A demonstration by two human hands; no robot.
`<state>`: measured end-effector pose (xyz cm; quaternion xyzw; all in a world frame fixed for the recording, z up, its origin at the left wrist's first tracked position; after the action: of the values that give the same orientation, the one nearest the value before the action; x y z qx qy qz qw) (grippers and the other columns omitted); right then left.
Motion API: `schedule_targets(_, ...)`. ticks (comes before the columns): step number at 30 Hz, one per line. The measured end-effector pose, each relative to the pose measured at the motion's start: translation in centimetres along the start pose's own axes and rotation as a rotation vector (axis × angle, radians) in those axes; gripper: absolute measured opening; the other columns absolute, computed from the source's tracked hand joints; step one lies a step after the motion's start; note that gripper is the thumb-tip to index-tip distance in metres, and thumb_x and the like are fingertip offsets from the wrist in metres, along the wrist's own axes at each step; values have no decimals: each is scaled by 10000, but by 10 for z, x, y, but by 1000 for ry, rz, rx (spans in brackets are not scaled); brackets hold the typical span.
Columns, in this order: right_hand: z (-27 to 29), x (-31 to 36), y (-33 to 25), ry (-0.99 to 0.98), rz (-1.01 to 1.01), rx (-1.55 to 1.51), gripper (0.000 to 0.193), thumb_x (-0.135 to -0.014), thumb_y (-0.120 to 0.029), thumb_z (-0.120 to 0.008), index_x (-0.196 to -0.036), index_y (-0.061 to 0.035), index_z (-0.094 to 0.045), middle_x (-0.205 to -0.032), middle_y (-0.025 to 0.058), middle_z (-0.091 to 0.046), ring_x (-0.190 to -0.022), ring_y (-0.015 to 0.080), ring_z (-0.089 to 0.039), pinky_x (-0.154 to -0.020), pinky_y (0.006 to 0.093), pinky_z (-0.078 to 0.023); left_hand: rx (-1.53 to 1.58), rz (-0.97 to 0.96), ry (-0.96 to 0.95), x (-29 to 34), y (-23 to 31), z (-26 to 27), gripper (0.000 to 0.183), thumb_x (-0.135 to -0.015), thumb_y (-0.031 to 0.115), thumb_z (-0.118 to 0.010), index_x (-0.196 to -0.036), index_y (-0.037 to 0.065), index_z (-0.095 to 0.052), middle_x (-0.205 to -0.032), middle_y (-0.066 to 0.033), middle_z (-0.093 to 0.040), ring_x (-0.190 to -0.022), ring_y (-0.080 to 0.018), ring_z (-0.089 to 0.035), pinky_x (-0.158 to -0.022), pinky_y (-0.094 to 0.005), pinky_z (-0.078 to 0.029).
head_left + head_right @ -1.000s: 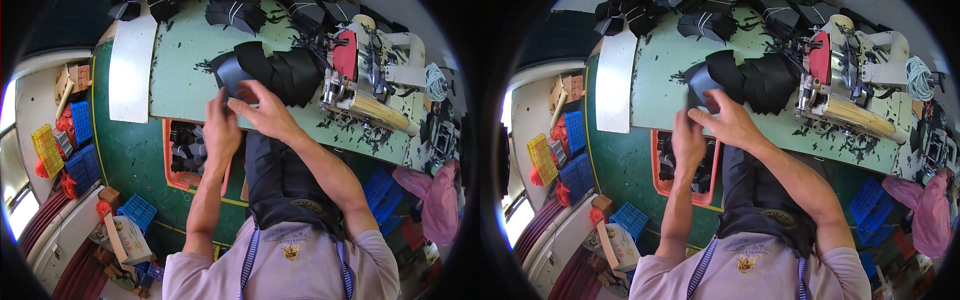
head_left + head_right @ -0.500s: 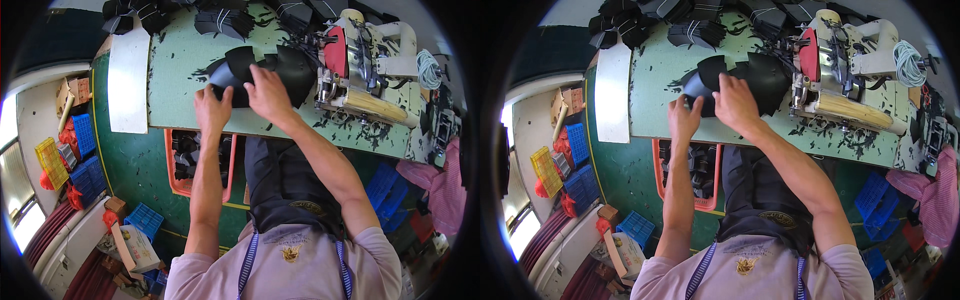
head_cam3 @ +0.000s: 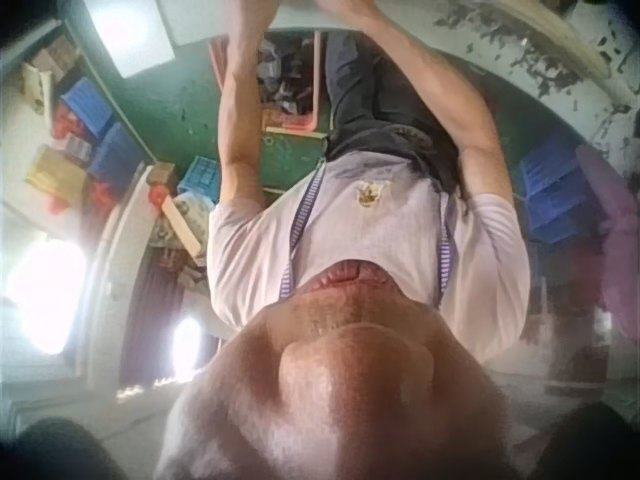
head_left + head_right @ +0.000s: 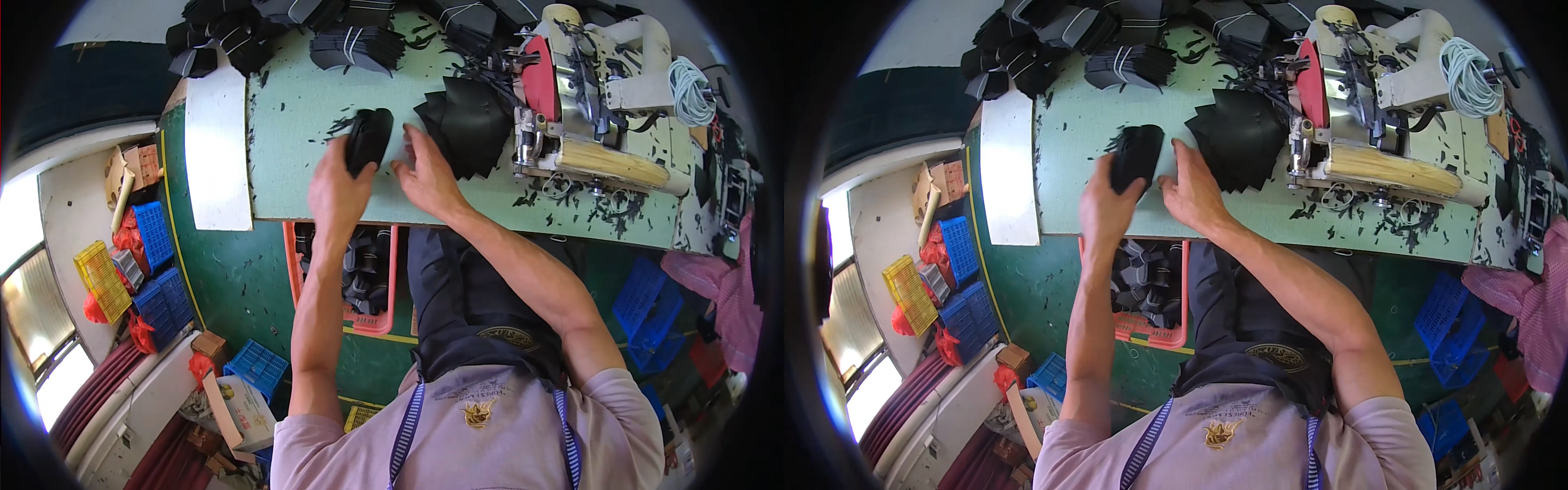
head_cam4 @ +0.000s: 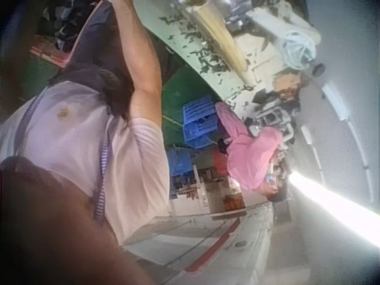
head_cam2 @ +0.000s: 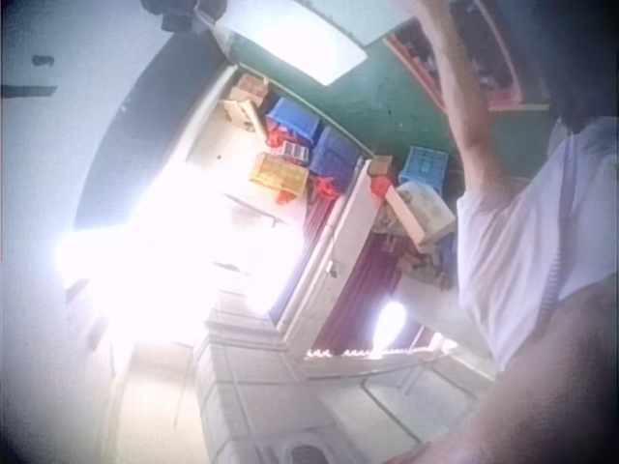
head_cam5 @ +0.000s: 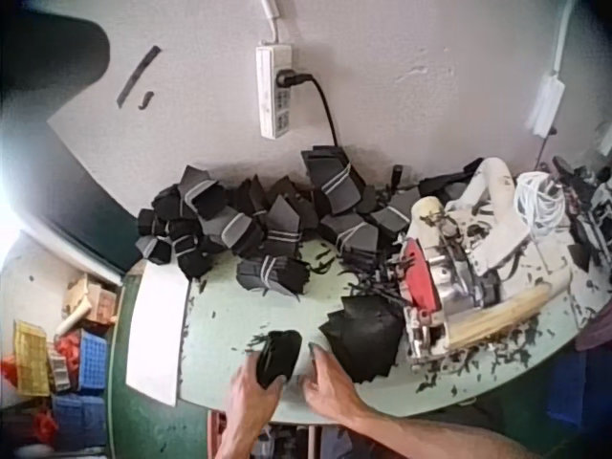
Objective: The recorder is using a skiving machine to thin the edges of black shoe upper components and organizing the pieces.
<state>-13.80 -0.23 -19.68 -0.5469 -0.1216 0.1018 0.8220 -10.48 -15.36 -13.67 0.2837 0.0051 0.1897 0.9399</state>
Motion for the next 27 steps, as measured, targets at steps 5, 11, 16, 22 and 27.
schedule_targets(5, -10, 24, -12, -31, -304, -359, 606, -953, -274, -653, -1403, 39, -397, -1318, 215, -548, -1237, 281, -546, -1012, 386, -444, 475, 264, -146, 17, -13, -20, 511, -824, 210, -781, -1223, -17, -557, -1074, -169, -692, -938, -275, -683, -819, -390, -527)
schedule_targets(11, 70, 52, -53, -203, -422, -1074, 446, -995, -118, -566, -1404, -14, -423, -1289, 112, -574, -1207, 208, -573, -1012, 359, -470, 1393, 361, -194, 32, 53, -5, 574, -1049, 453, -433, -1459, 52, -421, -1394, -116, -534, -1252, -229, -538, -1054, -390, -417)
schedule_targets(16, 119, 88, -79, -375, -575, -1633, 410, -1000, -144, -546, -1388, -55, -447, -1250, 91, -612, -1117, 206, -642, -954, 367, -538, 1871, 75, -560, 43, 134, 0, 848, -936, 705, -432, -1532, 123, -273, -1432, -232, -466, -1315, -413, -476, -1096, -504, -418)
schedule_targets(22, 170, 104, -51, -336, -435, -1645, 415, -1013, -264, -560, -1379, -101, -450, -1238, 93, -595, -1068, 195, -639, -806, 394, -576, 1617, -144, -652, 57, 191, -27, 859, -886, 679, -575, -1486, 141, -279, -1386, -310, -472, -1255, -425, -530, -1065, -504, -452)
schedule_targets(27, 191, 115, -63, -101, -456, -1327, 500, -996, -352, -598, -1421, -177, -402, -1214, 82, -574, -1077, 180, -612, -582, 343, -563, 1519, -80, -688, 51, 221, -29, 716, -849, 296, -672, -1459, 103, -352, -1229, -254, -597, -1103, -338, -620, -975, -423, -509)
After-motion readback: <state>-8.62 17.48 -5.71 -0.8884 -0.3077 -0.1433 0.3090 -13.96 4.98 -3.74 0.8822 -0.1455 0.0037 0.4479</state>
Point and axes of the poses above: each hand's wrist, its own x-axis away from the middle knuckle, its own z-axis out of the back of the hand, y = z × x, the point moved 3 cm from there along -x, towards the middle knuckle
